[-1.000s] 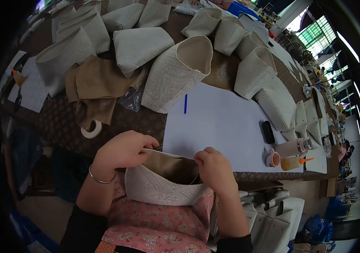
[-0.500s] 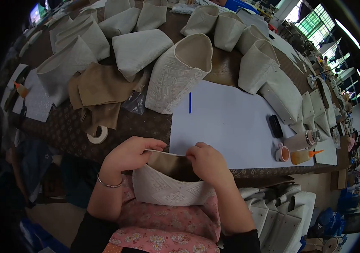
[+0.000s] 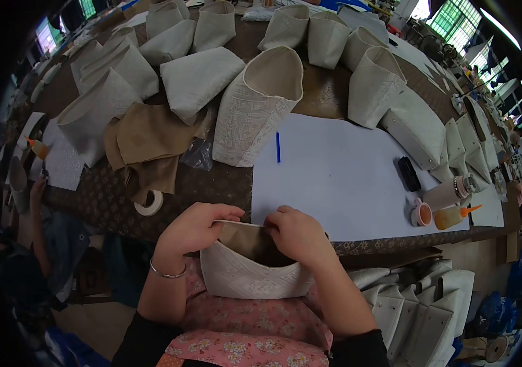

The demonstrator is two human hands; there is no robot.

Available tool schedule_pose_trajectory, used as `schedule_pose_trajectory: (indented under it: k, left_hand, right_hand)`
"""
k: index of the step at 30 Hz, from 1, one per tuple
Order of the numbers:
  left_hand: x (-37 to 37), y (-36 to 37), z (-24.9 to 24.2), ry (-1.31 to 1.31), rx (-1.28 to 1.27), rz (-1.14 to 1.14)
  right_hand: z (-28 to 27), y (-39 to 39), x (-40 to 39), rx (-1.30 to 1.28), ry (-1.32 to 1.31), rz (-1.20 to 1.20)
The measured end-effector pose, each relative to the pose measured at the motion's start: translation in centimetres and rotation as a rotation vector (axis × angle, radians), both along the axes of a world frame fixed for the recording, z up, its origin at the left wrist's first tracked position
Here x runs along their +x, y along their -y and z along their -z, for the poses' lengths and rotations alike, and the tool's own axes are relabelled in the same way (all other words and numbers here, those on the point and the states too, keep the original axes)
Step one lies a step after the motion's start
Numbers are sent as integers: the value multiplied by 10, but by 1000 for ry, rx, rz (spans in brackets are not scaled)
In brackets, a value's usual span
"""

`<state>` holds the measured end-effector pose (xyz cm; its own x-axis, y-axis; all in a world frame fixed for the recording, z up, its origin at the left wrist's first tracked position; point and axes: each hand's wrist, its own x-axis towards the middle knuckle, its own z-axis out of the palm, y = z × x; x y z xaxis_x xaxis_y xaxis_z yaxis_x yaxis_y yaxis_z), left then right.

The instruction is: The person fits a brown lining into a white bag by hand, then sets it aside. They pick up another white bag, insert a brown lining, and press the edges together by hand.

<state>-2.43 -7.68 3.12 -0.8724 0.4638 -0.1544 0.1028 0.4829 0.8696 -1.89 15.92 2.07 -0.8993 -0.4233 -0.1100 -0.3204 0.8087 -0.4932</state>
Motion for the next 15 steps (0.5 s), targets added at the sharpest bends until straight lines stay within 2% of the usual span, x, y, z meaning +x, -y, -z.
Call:
schedule_pose_trajectory:
  k: [5, 11, 15]
  left_hand:
    - [2, -1, -1, 80, 1, -35]
    - [5, -1, -5, 45, -11, -23]
    - [7, -2, -8, 76, -7, -20]
  right_hand:
    - [6, 3, 1, -57, -19, 7]
    - [8, 7, 2, -161, 37, -8]
    - [12, 11, 6, -169, -45, -11]
